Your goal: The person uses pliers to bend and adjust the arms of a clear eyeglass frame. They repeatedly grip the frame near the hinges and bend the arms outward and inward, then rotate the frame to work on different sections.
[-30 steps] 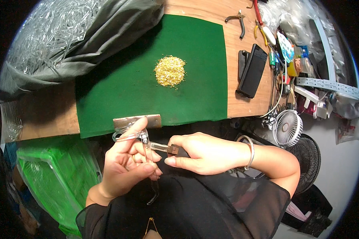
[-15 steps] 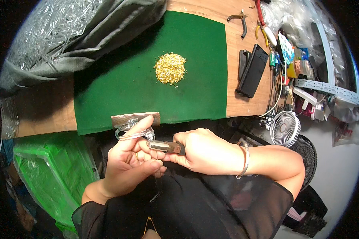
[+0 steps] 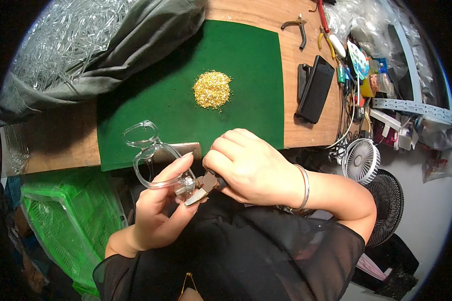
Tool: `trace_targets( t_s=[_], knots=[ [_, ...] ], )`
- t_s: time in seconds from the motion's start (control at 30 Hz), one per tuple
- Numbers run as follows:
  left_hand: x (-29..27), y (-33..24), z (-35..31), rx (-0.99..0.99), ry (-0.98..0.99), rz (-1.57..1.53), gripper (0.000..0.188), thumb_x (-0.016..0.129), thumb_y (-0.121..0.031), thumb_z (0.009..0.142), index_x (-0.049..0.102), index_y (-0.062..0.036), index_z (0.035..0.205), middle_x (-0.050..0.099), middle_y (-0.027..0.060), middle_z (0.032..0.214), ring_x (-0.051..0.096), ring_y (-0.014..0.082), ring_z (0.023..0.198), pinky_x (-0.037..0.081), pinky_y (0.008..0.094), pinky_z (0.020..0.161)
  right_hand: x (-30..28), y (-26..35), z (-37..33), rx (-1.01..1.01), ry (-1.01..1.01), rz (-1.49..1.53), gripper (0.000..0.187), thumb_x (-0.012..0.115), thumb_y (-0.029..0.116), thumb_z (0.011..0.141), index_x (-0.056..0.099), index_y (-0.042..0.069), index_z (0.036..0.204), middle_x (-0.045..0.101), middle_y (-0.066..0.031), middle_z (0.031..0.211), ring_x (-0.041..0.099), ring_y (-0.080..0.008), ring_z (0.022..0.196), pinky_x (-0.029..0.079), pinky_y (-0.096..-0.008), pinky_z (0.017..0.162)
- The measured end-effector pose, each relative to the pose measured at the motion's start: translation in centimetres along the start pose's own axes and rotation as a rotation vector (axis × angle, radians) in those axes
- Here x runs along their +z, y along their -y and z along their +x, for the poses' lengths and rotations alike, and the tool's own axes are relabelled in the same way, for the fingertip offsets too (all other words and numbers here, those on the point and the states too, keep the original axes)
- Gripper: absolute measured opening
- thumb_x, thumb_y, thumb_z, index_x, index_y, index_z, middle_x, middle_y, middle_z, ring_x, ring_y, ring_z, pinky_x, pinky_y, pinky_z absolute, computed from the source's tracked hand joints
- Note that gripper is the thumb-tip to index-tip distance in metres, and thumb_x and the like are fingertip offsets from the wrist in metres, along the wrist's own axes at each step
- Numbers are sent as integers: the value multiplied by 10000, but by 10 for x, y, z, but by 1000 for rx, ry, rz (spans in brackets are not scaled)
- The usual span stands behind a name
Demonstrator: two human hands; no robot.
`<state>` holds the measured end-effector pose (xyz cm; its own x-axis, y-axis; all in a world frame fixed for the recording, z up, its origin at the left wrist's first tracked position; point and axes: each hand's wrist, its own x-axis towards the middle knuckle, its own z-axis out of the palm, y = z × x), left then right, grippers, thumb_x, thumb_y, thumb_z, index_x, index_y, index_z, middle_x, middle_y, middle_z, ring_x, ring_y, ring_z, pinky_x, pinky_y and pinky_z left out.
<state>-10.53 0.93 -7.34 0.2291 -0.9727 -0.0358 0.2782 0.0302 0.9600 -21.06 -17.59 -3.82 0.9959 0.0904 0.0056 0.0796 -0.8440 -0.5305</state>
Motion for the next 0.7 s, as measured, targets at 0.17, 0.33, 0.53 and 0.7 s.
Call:
trace_targets(
  t_s=[0.17, 0.33, 0.53, 0.7],
  knots=[
    [4, 2, 2, 118, -23, 50, 589, 528, 102, 840, 288, 66, 1376, 568, 138, 1058, 598, 138, 854, 527, 271, 768, 4, -1, -2, -55, -37, -77, 290, 671, 121, 587, 509, 45, 815, 486, -94, 757, 516, -269, 740, 429, -361, 702],
    [8, 2, 1, 144, -69, 44, 548, 507, 135, 786, 392, 74, 1318, 599, 182, 1070, 609, 150, 761, 515, 256, 677, 6, -3, -2, -62, -81, -90, 278, 661, 124, 588, 508, 45, 807, 487, -93, 754, 516, -270, 737, 429, -369, 714],
    [10, 3, 0, 129, -106, 16, 565, 505, 161, 736, 468, 41, 1287, 625, 153, 873, 614, 186, 698, 498, 270, 628, 10, -3, -2, -81, -121, -120, 236, 630, 148, 616, 512, 45, 793, 483, -87, 747, 516, -261, 728, 429, -375, 720],
    [10, 3, 2, 183, -122, 113, 584, 515, 168, 704, 504, 10, 1265, 618, 151, 861, 610, 214, 670, 500, 273, 604, 11, -2, -2, -87, -130, -151, 190, 602, 154, 634, 500, 57, 761, 459, -74, 722, 498, -239, 692, 414, -355, 682]
  ],
)
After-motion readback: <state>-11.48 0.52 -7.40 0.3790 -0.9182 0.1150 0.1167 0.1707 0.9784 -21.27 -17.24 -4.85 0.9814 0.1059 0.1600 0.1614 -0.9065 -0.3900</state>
